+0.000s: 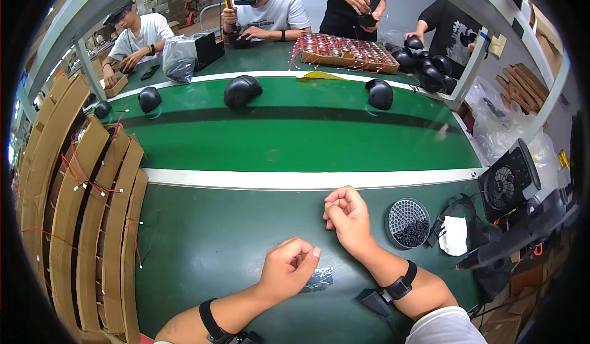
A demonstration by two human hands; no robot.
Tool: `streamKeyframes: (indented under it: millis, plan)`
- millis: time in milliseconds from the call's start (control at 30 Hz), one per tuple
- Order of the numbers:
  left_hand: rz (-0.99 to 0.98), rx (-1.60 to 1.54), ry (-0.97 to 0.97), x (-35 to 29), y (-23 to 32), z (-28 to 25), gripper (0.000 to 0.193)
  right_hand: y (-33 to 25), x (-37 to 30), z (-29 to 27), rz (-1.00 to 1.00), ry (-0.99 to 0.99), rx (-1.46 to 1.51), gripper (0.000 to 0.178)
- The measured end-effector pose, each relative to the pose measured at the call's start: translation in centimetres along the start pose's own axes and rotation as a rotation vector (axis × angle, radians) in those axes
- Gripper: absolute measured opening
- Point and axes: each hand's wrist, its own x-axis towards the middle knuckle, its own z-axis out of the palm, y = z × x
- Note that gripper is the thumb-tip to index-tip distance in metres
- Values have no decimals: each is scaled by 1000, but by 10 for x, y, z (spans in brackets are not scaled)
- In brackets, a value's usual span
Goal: Assembling electronic components using an electric screwdriver at a manufacturing workbench.
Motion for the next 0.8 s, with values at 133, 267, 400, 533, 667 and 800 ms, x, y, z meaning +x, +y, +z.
streamKeyframes:
  millis: [133,267,400,533,667,800]
  plan:
    - [-38,-13,19,-1,-2,1,21,-3,-1,-1,20,-44,-20,9]
    - [-3,15,20,1,1,3,20,1,1,-3,18,-32,-14,10]
    - [-18,69,32,3,4,1,19,4,4,0,-10,-22,18,9]
    - [-9,60,39,2,0,0,19,7,5,1,-31,-36,40,9]
    - [-9,76,33,2,0,0,19,5,4,1,-5,-35,28,9]
    - [-14,75,37,3,1,3,19,6,4,-1,-39,-31,7,9]
